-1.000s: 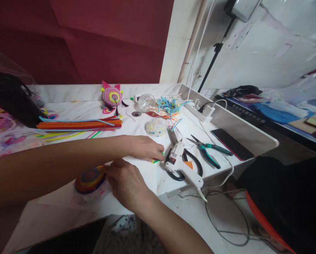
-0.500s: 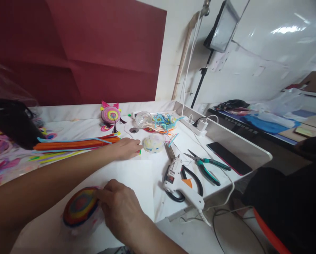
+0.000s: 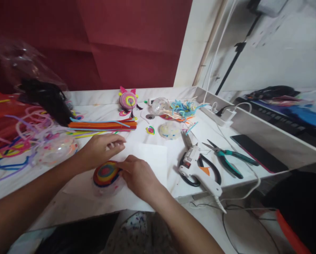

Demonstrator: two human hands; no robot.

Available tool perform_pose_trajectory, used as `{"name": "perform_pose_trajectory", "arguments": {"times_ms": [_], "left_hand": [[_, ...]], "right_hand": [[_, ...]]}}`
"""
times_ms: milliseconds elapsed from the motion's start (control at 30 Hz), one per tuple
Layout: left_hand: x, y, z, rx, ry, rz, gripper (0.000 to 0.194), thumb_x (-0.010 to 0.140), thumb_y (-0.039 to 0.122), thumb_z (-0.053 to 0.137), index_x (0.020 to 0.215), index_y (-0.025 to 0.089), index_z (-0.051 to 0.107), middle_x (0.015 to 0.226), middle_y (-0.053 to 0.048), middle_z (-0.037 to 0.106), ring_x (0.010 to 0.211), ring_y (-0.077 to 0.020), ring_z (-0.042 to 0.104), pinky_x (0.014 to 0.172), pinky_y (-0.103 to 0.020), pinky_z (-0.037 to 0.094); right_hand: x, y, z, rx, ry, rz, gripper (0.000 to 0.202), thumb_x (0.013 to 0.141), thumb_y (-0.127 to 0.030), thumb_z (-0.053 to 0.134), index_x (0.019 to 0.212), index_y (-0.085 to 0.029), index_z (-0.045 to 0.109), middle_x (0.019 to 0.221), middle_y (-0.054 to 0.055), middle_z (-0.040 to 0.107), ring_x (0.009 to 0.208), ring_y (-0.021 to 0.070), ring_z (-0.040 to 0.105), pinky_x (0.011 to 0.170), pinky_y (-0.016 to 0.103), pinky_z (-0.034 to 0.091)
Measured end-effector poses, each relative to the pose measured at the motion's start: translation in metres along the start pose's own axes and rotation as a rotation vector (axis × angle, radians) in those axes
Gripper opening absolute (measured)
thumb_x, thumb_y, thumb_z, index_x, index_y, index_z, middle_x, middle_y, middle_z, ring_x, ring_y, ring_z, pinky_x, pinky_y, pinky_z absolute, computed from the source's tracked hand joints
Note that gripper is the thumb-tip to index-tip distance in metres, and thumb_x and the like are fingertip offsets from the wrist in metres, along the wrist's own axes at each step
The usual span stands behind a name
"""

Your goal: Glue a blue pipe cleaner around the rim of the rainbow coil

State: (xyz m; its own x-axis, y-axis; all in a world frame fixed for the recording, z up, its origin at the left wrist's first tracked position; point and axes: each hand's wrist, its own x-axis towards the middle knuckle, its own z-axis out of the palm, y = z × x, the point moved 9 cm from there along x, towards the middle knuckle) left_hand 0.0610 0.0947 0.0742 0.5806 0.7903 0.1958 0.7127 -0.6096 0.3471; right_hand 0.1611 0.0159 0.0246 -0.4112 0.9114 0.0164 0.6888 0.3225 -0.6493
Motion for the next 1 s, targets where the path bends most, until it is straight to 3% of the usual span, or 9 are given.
{"name": "perform_pose_trajectory", "arguments": {"times_ms": [100,167,300,400,533,700,1000], "left_hand": [[-0.067,-0.007,0.003,-0.015,0.071,-0.079,0.047,0.106,0.065,0.053,0.108,0.027,0.082,0.105,-0.004,0.089,0.093,-0.0262,0.083,0.085,-0.035,0.067],[-0.099,-0.002,0.008,0.056,0.162,-0.041,0.045,0.109,0.064,0.054,0.118,0.030,0.082,0.121,-0.005,0.088,0.108,-0.0288,0.084,0.096,-0.040,0.068],[-0.130,0.014,0.017,0.218,0.382,0.069,0.037,0.113,0.055,0.056,0.131,0.030,0.077,0.132,-0.009,0.085,0.122,-0.0315,0.081,0.110,-0.047,0.067],[-0.131,0.018,0.021,0.273,0.424,0.071,0.031,0.112,0.050,0.060,0.132,0.032,0.075,0.128,-0.008,0.085,0.118,-0.0320,0.081,0.106,-0.048,0.069],[-0.125,0.020,0.021,0.292,0.374,0.057,0.028,0.110,0.047,0.058,0.129,0.034,0.075,0.125,-0.005,0.087,0.115,-0.0316,0.082,0.105,-0.046,0.070],[-0.120,0.013,0.025,0.263,0.249,0.001,0.031,0.110,0.042,0.058,0.129,0.029,0.078,0.132,-0.010,0.086,0.121,-0.0327,0.081,0.109,-0.048,0.069],[-0.079,0.016,0.027,0.122,0.094,0.025,0.028,0.102,0.034,0.061,0.123,0.027,0.078,0.136,-0.008,0.084,0.126,-0.0323,0.077,0.113,-0.048,0.064]], "right_hand": [[0.000,0.002,-0.001,0.047,0.012,-0.023,0.042,0.107,-0.011,0.068,0.142,-0.027,0.083,0.126,0.011,0.080,0.116,0.0273,0.079,0.099,0.037,0.060],[0.000,0.004,-0.001,0.072,0.026,-0.025,0.042,0.105,-0.010,0.069,0.140,-0.027,0.084,0.124,0.010,0.080,0.114,0.0268,0.079,0.098,0.037,0.059],[-0.001,0.008,0.000,0.108,0.066,-0.046,0.041,0.103,-0.007,0.069,0.133,-0.029,0.086,0.118,0.008,0.079,0.108,0.0245,0.077,0.096,0.036,0.058],[-0.002,0.010,0.000,0.139,0.103,-0.080,0.039,0.102,-0.005,0.070,0.128,-0.027,0.088,0.112,0.007,0.078,0.101,0.0218,0.075,0.092,0.034,0.057],[-0.002,0.014,-0.003,0.199,0.183,-0.120,0.036,0.097,-0.002,0.074,0.122,-0.024,0.088,0.107,0.006,0.079,0.091,0.0180,0.073,0.088,0.031,0.057],[-0.006,0.020,-0.004,0.246,0.274,-0.161,0.035,0.095,-0.001,0.074,0.121,-0.021,0.088,0.110,0.008,0.082,0.093,0.0193,0.076,0.088,0.034,0.061],[-0.015,0.040,-0.012,0.169,0.382,-0.146,0.038,0.095,0.000,0.070,0.124,-0.019,0.087,0.114,0.011,0.085,0.095,0.0217,0.079,0.090,0.037,0.065]]}}
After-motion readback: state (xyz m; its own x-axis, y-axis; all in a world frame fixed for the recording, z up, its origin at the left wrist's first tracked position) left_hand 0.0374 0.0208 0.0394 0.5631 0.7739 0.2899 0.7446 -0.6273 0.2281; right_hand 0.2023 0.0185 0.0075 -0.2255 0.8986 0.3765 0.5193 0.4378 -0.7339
